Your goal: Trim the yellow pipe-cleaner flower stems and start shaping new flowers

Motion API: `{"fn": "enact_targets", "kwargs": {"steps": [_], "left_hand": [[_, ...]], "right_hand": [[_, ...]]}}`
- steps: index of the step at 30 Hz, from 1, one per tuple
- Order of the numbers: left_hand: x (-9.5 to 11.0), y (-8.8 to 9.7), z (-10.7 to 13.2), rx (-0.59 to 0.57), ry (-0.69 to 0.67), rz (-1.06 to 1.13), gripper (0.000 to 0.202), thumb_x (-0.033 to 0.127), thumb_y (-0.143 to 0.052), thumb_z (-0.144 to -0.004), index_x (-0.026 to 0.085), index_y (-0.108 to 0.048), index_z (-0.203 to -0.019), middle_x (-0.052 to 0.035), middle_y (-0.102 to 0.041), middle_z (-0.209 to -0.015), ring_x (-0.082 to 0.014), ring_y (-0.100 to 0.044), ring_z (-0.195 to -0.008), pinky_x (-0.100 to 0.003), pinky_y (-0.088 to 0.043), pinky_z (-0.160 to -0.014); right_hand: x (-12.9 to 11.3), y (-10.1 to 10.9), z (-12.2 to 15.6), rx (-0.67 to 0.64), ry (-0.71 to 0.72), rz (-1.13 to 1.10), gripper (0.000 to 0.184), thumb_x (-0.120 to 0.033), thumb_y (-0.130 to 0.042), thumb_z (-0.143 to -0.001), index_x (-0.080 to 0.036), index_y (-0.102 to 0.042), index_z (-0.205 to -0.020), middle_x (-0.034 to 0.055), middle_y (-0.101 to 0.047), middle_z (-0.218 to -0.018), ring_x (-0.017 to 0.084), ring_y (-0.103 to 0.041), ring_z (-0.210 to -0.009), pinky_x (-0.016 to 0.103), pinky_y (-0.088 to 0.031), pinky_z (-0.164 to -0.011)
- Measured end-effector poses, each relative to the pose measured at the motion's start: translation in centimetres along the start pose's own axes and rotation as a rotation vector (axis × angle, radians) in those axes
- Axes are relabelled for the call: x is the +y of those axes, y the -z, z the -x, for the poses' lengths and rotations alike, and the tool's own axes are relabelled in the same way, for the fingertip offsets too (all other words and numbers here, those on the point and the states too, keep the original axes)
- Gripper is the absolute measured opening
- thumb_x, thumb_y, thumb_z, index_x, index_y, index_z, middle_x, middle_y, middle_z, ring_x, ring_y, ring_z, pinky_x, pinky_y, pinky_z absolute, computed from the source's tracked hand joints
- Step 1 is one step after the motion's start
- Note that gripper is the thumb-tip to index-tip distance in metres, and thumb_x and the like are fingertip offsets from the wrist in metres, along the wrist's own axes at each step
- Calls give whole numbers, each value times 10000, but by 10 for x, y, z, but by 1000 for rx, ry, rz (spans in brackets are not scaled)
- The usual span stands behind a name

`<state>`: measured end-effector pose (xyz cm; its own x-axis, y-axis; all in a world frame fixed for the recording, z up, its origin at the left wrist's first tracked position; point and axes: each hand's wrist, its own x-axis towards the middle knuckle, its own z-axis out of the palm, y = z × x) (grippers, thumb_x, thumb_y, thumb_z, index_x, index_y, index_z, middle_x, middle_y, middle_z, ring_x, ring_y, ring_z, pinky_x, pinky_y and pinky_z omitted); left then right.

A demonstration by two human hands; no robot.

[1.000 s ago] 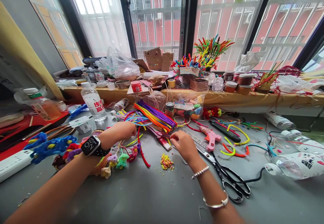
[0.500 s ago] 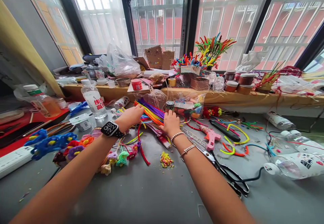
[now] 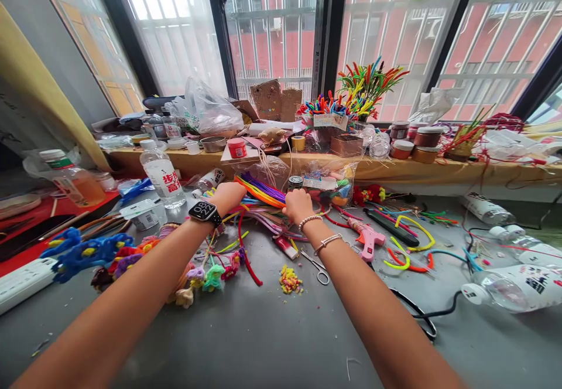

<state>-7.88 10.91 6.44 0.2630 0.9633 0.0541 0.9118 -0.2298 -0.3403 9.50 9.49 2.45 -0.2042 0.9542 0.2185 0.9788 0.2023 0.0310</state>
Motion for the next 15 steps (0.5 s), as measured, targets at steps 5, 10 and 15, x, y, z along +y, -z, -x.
{"fn": "enact_targets", "kwargs": {"steps": [5,10,15], "left_hand": [[-9,12,-2,22,42,-19,302,79,-337,-760,80,-604,-900,-195,-607,-911,-238,-553,-896,-324,-416,-722],[-17,16,-4,45,50,-37,305,70,-347,-746,84,-611,-896,-185,-605,-920,-243,-516,-950,-316,-407,-735],[-21,14,-5,48,64,-40,291,63,-358,-743,65,-610,-888,-199,-597,-926,-262,-500,-967,-331,-415,-730]], "right_hand": [[13,8,-9,-48,9,1,271,-318,-505,-721,-128,-625,-873,108,-631,-883,198,-552,-828,251,-394,-684],[17,13,-11,-38,2,19,270,-326,-469,-748,-141,-629,-861,109,-631,-888,209,-543,-846,268,-394,-664],[14,11,-8,2,-2,39,270,-280,-422,-780,-125,-626,-863,127,-626,-882,234,-515,-886,299,-388,-676]]}}
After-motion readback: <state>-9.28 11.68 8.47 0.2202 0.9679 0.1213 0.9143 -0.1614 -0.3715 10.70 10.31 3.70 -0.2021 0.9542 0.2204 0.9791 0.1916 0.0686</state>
